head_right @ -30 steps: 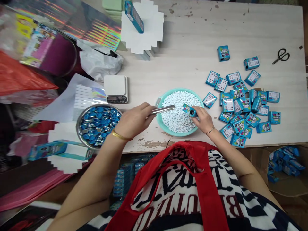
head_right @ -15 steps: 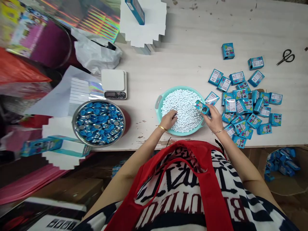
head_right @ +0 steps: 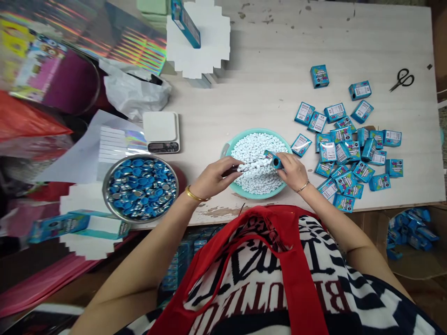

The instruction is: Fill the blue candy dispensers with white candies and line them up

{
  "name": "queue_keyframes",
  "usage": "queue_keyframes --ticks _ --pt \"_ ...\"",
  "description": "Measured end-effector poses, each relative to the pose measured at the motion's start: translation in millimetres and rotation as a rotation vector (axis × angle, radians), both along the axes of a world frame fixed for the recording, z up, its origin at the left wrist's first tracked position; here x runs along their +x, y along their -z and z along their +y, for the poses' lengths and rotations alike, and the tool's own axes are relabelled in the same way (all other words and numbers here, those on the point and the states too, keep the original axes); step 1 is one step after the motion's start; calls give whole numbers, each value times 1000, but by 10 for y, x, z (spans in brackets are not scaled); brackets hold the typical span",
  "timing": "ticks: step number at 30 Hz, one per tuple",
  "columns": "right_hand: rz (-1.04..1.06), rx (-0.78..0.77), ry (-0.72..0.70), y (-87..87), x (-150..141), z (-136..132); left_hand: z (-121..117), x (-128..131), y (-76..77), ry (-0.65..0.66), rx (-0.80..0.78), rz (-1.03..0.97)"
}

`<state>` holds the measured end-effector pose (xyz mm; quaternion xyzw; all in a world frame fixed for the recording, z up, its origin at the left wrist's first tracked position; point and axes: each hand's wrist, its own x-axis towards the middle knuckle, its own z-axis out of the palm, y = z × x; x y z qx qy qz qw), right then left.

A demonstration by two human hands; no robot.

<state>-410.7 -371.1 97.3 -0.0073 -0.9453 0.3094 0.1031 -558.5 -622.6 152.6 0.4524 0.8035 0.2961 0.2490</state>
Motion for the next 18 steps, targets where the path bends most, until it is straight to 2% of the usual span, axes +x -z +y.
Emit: queue_keyframes --ticks 4,8,11,13,15,17,18 --pt "18 8 -47 -50 -56 -114 209 -46 -431 149 -229 165" --pt "12 -9 -65 -68 -78 -194 436 46 -860 191 -497 349" --pt "-6 -30 -71 -68 -87 -232 572 174 -1093 203 -542 443" --pt "-15 -46 -66 -64 -90 -246 617 241 -1187 231 -531 481" --pt "-5 -61 -59 -53 -86 -243 592 261 -1218 247 -519 493" --pt "11 -76 -42 -37 -72 -217 469 218 -1152 191 -504 496" --pt "15 -84 -27 -28 -61 -192 370 175 -1070 133 -502 496"
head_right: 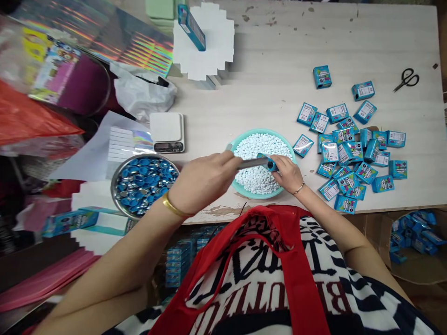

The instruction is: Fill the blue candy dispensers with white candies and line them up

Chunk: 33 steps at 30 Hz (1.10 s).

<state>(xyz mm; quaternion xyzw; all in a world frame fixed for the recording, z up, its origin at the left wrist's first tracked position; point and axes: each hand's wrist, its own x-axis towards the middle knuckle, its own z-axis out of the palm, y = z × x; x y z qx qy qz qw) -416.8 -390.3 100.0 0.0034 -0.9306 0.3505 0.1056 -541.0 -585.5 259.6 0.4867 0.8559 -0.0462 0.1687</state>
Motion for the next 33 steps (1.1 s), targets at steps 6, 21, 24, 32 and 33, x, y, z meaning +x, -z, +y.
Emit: queue_keyframes --ticks 6,21,24,32,33 --pt "11 -52 140 28 100 262 -690 -236 1170 -261 -94 -111" --pt "6 -35 216 36 135 392 -183 82 2511 -375 352 -514" --pt "8 -22 215 68 141 404 -346 59 2345 -378 422 -552" --pt "4 57 114 121 140 333 -457 -100 1441 -236 505 -520" --pt "-12 60 95 113 130 311 -436 -127 1330 -194 501 -511"
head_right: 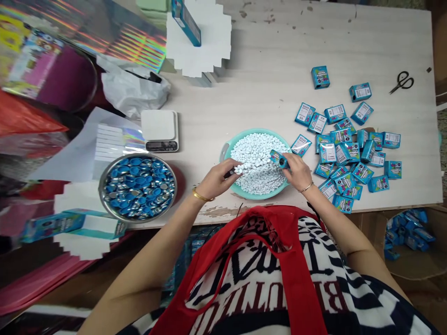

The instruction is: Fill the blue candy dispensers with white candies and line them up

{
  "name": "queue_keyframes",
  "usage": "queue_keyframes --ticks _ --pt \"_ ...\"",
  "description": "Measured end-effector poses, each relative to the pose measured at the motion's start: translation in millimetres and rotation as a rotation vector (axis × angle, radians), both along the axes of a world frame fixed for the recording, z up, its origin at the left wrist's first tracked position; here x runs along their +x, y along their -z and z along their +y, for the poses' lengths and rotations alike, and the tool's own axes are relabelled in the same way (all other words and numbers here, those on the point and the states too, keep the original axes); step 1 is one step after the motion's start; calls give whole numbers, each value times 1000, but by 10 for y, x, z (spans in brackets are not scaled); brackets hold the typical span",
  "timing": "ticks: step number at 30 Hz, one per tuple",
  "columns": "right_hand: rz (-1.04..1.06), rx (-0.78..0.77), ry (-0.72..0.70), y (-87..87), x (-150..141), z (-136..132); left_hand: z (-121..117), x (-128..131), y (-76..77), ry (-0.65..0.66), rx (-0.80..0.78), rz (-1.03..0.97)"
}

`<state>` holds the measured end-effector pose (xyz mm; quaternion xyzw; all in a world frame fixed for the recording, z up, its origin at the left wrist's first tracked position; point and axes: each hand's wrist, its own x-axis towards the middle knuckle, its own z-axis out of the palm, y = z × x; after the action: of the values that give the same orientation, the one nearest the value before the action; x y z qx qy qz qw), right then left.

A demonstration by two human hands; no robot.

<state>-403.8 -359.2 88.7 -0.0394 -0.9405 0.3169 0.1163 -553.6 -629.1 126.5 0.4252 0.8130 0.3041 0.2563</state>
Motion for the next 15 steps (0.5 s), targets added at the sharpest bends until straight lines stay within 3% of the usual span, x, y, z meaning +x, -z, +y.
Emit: queue_keyframes --ticks 4,11,15 --pt "-47 -5 -71 -55 -55 -113 154 -65 -396 162 -103 131" --pt "-79 -4 -150 -104 -128 -293 518 62 -1098 274 -518 388" --pt "-71 -26 -161 -76 -136 -352 621 181 -1364 334 -560 488"
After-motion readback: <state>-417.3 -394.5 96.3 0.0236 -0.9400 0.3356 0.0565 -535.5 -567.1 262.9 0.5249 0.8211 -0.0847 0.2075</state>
